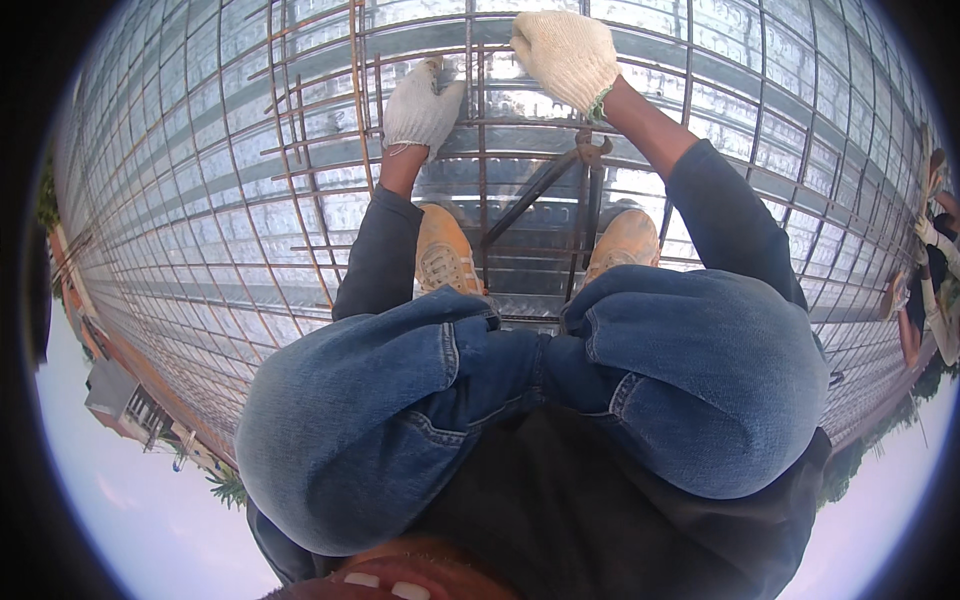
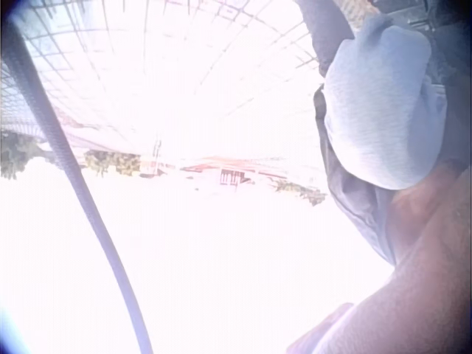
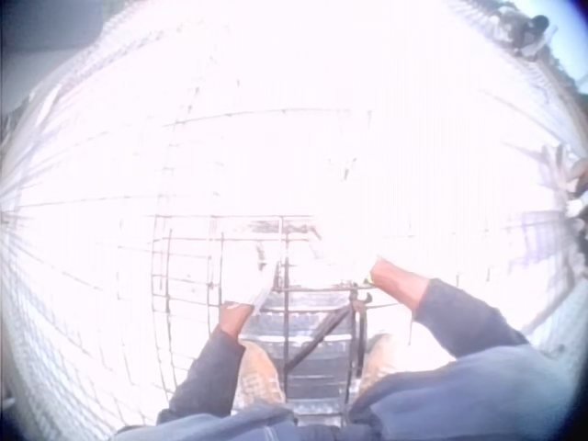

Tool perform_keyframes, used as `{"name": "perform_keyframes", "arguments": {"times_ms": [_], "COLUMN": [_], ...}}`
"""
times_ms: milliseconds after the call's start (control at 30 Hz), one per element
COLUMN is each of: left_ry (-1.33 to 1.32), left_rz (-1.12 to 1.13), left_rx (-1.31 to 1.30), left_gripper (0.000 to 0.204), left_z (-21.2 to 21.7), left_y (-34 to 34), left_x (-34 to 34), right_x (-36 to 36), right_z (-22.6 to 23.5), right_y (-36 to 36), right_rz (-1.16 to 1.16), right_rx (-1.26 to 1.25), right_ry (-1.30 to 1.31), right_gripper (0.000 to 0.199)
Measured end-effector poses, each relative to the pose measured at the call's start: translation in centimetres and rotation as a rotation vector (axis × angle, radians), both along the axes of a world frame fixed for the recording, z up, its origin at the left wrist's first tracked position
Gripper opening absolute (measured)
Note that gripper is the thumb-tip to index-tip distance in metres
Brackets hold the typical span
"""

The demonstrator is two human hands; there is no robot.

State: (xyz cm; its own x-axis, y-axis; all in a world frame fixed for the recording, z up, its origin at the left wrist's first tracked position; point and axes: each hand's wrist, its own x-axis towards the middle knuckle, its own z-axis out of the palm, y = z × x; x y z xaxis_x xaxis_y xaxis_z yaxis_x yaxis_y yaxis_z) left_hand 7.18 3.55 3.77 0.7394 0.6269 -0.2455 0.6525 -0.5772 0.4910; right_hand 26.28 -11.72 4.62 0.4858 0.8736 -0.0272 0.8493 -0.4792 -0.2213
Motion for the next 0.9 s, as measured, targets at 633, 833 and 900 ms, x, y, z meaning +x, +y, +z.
{"name": "perform_keyframes", "arguments": {"times_ms": [633, 833, 900], "left_ry": [-0.598, -0.64, -0.635], "left_rz": [0.128, 0.102, 0.089], "left_rx": [0.009, -0.309, -0.433], "left_gripper": [0.019, 0.024, 0.028], "left_z": [-0.1, -0.3, -0.6], "left_y": [-2.1, -0.4, 0.0], "left_x": [0.5, 1.5, 0.9], "right_x": [-2.2, -2.8, -3.4], "right_z": [-1.8, -0.5, -0.2], "right_y": [1.5, 1.8, 1.6], "right_rz": [-0.097, -0.15, -0.172], "right_rx": [0.482, 0.106, 0.121], "right_ry": [0.787, 0.397, 0.446], "right_gripper": [0.026, 0.046, 0.052]}}
